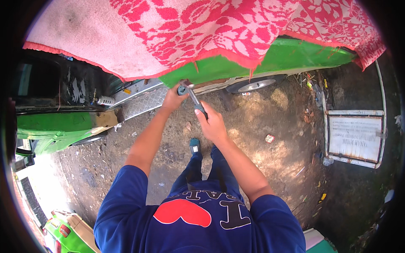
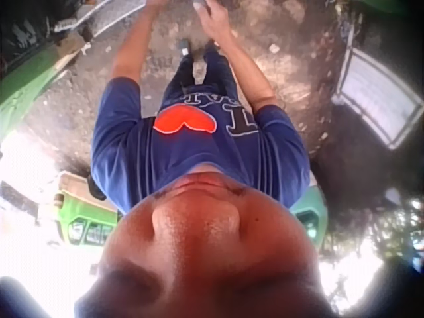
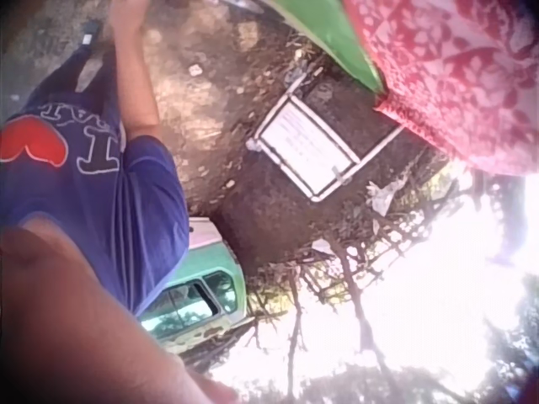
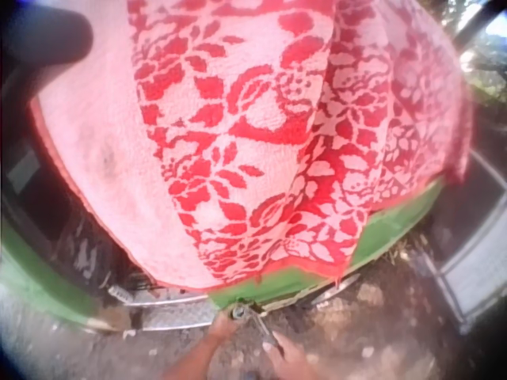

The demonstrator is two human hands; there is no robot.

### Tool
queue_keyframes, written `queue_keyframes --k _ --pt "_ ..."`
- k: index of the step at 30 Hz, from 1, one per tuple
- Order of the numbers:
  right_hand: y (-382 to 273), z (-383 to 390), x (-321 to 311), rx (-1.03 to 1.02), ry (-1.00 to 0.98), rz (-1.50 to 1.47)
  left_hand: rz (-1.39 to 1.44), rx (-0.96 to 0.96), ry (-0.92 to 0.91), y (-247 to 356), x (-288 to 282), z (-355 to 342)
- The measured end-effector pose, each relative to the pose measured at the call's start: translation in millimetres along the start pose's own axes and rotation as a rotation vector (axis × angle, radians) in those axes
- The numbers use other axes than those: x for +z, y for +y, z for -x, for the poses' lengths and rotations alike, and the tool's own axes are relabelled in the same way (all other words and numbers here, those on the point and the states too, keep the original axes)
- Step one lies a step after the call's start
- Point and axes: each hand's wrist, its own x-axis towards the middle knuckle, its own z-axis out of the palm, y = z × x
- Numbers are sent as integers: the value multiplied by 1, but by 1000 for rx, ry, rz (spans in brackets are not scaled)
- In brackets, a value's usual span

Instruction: The person uses a hammer to repeatedly strike a small metal object held against the side of a green vehicle. The person holds the object with the left hand and strikes it with the right hand throughout the clip.

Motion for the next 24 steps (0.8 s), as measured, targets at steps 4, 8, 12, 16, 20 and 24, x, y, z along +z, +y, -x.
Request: queue_keyframes --k 4,8,12,16,20,24 --pt "-1 -16 -1 63 -76 123 -65 -40 5 -5 -5 -1" --pt "-6 -13 3 -59 41 -5 25 -24 -26 -6 -7 -7" --pt "22 -12 7 3 -21 133 -77 -61 0 -8 -4 -5" --pt "20 -3 8 24 48 -4 6 -121 34 -16 -3 10" --pt "34 8 5 84 92 -80 67 -95 117 -21 12 25" --pt "54 19 -1 191 79 -83 23 58 138 -31 27 56"
